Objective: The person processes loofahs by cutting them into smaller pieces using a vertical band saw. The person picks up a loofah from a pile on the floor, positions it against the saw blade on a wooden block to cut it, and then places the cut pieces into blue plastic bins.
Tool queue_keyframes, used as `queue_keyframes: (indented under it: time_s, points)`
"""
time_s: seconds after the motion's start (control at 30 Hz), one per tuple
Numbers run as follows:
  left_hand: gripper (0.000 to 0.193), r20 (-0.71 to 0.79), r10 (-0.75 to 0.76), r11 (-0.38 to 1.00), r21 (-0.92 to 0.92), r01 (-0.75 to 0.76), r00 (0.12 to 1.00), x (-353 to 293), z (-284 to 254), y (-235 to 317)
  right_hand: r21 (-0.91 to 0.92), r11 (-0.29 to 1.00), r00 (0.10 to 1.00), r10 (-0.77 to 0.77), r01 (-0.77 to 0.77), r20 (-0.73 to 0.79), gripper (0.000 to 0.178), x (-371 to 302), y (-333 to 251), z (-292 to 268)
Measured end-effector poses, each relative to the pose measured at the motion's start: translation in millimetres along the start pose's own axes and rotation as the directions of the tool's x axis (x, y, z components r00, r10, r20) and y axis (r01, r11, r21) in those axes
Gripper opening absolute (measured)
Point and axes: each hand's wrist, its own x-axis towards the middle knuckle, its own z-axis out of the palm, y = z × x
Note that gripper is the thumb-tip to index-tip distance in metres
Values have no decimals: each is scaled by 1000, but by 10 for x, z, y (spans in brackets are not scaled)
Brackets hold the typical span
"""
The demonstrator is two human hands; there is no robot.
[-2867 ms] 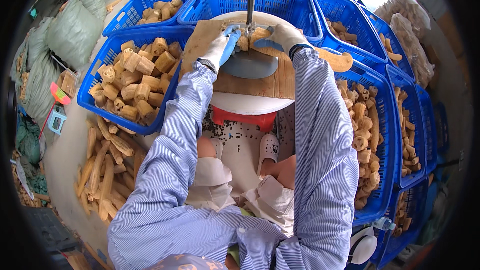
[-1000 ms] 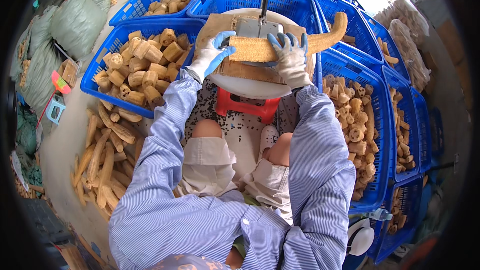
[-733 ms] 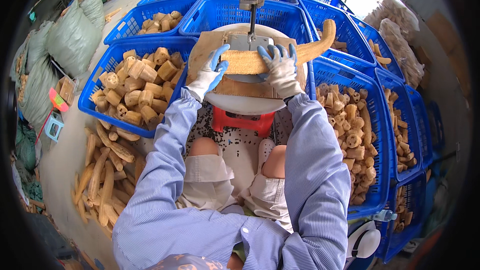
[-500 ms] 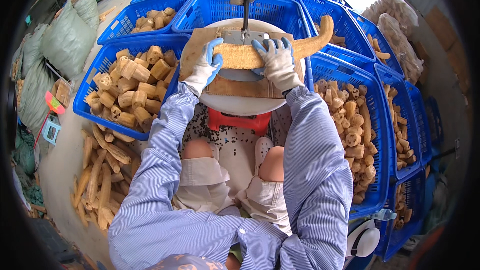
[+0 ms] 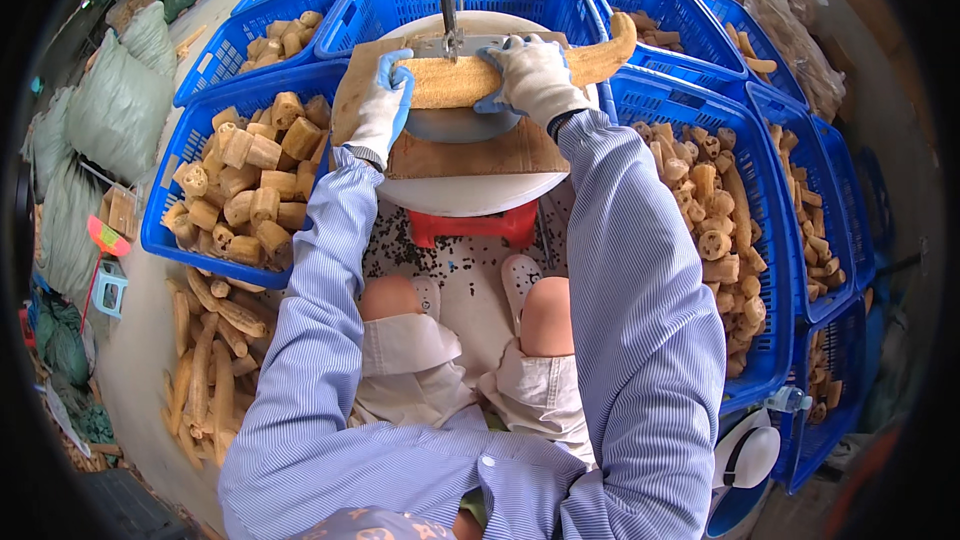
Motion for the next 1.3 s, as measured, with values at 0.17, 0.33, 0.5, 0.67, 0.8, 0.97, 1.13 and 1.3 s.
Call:
queue_keyframes:
  time_s: [0.17,0.33,0.5,0.67,0.8,0.97,1.13,1.3]
  points:
    - [23,-77,-63,975,210,78,995,227,-16,-94,96,993,990,60,-73,130,86,149,80,-69]
    - [30,-103,-176,925,322,201,979,288,-100,19,244,966,980,42,-89,192,63,369,120,-18]
    - [38,-121,-321,894,290,343,939,357,26,235,646,763,1000,-3,13,-16,64,561,603,606]
    - [49,42,-20,866,500,-4,999,684,365,107,701,704,991,125,-115,37,61,530,1299,827]
    - [49,-39,-322,939,117,324,946,322,-488,182,262,963,973,3,-66,233,88,236,84,25]
    - [88,-547,-45,981,-183,-67,836,103,-1556,104,51,999,999,-21,19,43,95,-338,35,82]
    - [92,-407,-71,997,-3,77,911,-857,-1216,778,12,997,982,-79,82,-171,97,-944,-29,275]
    - [76,204,-174,985,46,168,963,-1328,-441,1168,25,983,871,-151,184,-467,101,-1275,-356,280]
